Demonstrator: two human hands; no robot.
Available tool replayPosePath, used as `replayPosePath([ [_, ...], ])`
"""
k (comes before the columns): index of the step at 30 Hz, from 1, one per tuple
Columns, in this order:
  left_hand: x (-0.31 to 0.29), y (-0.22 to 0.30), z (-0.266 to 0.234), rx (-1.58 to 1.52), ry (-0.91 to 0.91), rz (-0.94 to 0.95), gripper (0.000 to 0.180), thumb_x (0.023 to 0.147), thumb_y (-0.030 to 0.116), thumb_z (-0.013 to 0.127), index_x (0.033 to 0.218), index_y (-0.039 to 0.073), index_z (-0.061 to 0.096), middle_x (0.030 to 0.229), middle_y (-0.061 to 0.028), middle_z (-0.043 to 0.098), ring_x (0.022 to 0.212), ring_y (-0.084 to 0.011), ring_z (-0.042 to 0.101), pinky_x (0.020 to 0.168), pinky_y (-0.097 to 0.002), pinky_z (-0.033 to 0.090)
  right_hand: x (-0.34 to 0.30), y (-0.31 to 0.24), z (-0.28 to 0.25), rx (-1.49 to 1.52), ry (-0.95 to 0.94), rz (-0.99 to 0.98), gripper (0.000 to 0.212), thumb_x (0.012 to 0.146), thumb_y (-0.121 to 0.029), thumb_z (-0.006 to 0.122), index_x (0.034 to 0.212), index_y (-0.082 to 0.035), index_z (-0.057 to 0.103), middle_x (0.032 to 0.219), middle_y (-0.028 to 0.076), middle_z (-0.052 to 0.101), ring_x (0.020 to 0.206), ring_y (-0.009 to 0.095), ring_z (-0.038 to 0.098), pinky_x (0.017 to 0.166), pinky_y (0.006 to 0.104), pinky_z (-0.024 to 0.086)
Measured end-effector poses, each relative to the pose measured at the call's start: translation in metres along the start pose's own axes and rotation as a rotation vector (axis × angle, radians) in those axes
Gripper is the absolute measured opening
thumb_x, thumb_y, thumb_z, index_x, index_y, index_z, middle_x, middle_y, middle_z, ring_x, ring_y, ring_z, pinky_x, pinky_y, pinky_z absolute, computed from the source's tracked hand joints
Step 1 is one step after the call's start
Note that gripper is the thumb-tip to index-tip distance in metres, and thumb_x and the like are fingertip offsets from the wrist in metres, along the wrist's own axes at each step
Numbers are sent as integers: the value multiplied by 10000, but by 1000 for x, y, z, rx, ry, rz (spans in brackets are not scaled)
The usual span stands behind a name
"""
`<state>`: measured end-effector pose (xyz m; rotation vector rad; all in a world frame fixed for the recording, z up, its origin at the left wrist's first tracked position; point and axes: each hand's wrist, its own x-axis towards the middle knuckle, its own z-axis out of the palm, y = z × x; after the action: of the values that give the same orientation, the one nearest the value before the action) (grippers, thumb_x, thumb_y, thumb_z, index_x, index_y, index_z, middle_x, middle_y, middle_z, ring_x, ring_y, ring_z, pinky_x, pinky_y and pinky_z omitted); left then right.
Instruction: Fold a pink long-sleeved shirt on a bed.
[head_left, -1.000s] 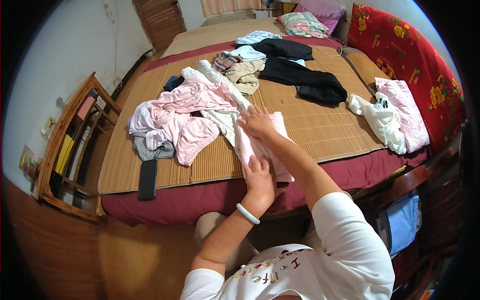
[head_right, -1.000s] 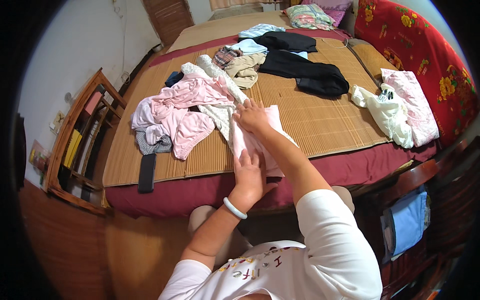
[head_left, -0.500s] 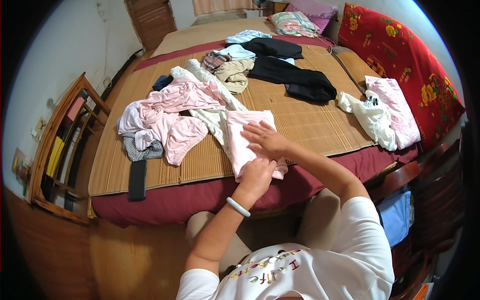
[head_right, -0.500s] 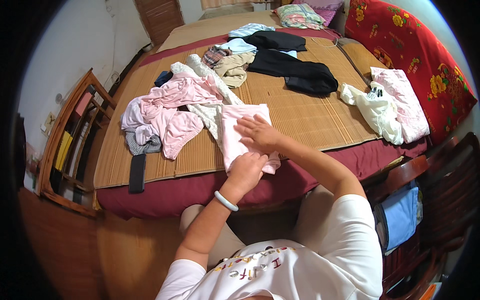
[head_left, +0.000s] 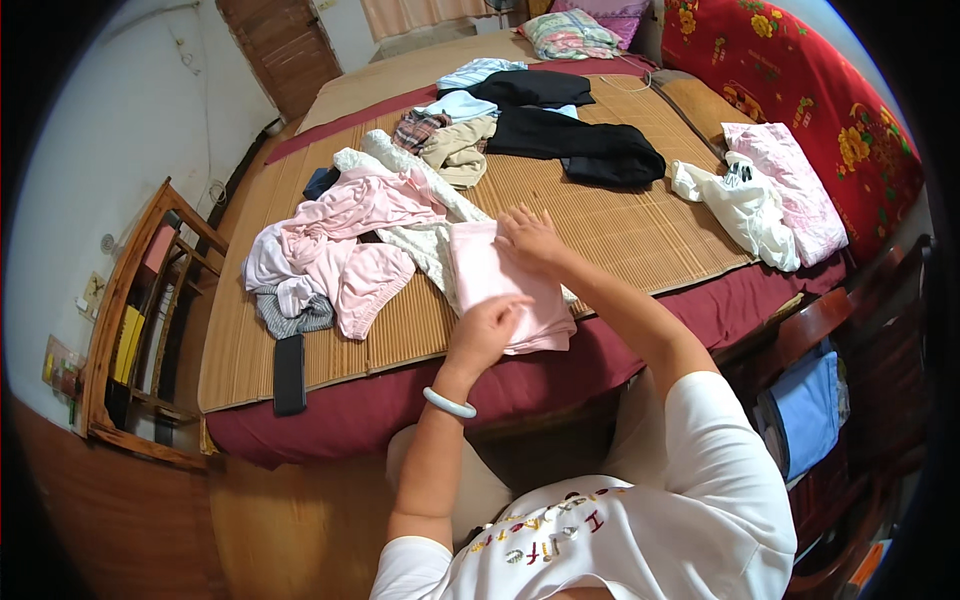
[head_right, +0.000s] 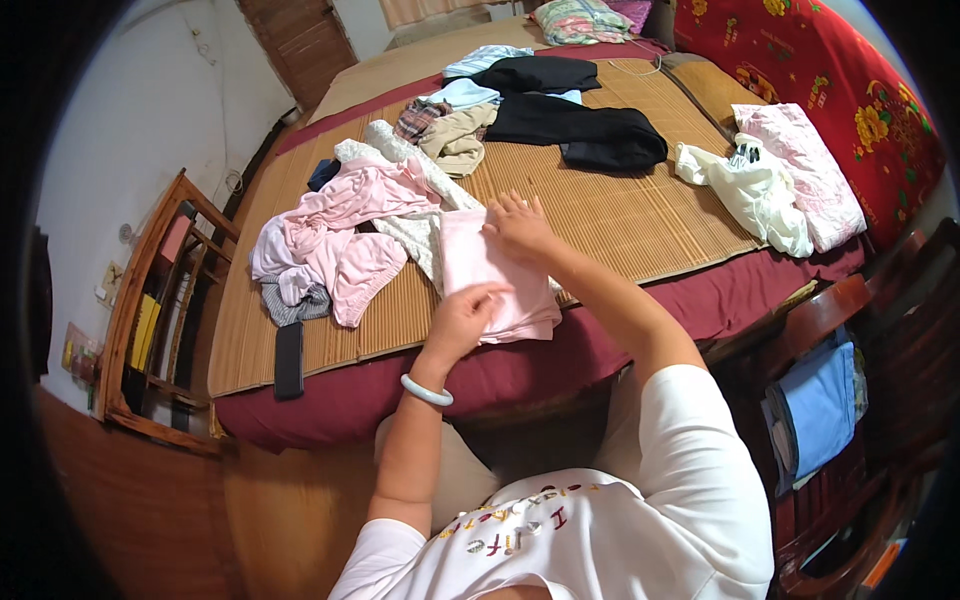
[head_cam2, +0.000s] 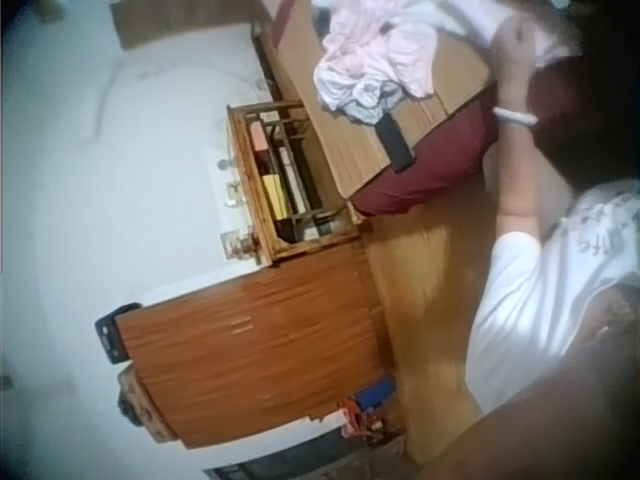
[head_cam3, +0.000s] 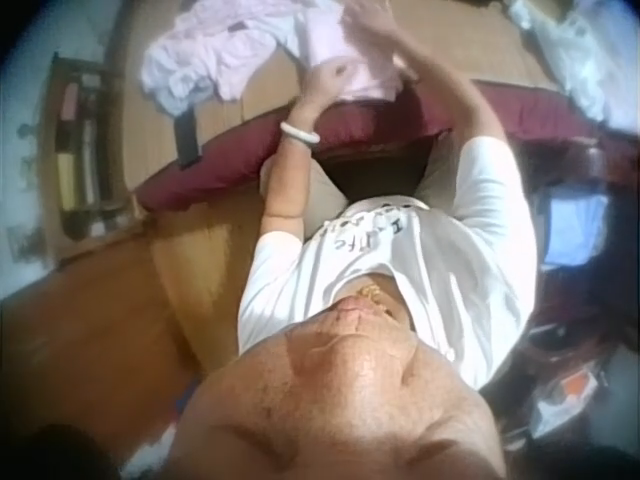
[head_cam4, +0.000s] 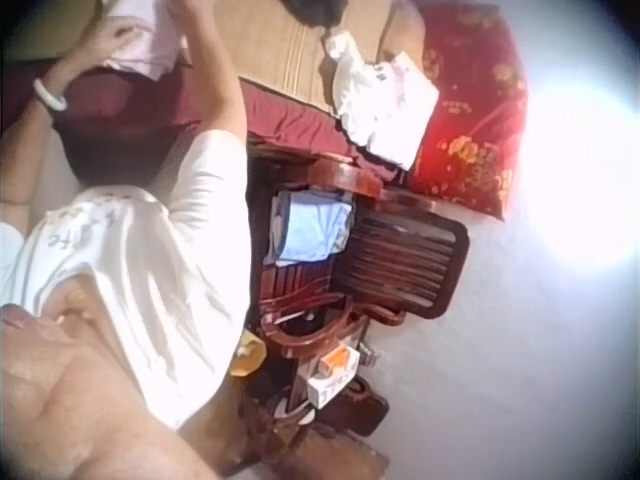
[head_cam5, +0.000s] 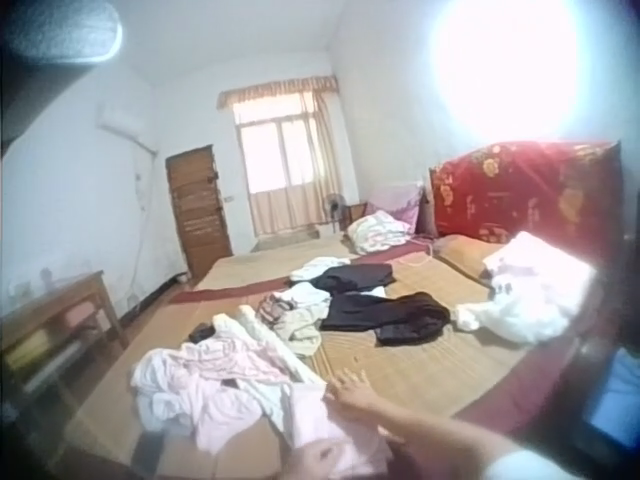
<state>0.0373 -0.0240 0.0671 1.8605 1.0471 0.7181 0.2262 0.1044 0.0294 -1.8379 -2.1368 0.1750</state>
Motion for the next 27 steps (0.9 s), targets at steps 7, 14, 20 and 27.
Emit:
replayPosePath([
  [7,8,-36,-1,951,321,161,499,953,238,558,1418,67,503,1459,-132,478,1356,-374,414,1066,-493,386,-85,-37,15,31,16,-295,617,1007,-422,439,1508,-68,373,1589,171,309,1498,322,229,1202,543,157],
  [14,11,-47,3,833,178,-19,652,959,334,568,1492,18,367,1588,-162,300,1385,-419,378,1112,-491,359,-109,9,4,40,126,-78,661,1000,-490,434,1509,-73,372,1552,196,363,1472,323,291,1189,553,182],
  [20,7,-18,-16,567,372,-265,757,826,482,712,1360,-7,488,1247,-227,617,1088,-388,632,929,-467,507,-103,35,-4,218,228,105,556,957,-362,568,1377,-12,469,1397,211,516,1329,369,456,1133,607,254],
  [27,16,-63,-34,244,180,-398,607,799,502,721,1004,-69,695,974,-238,717,898,-357,697,789,-426,522,-90,13,-16,599,332,233,363,905,-229,655,1154,35,642,1003,188,704,918,358,675,833,400,531],
])
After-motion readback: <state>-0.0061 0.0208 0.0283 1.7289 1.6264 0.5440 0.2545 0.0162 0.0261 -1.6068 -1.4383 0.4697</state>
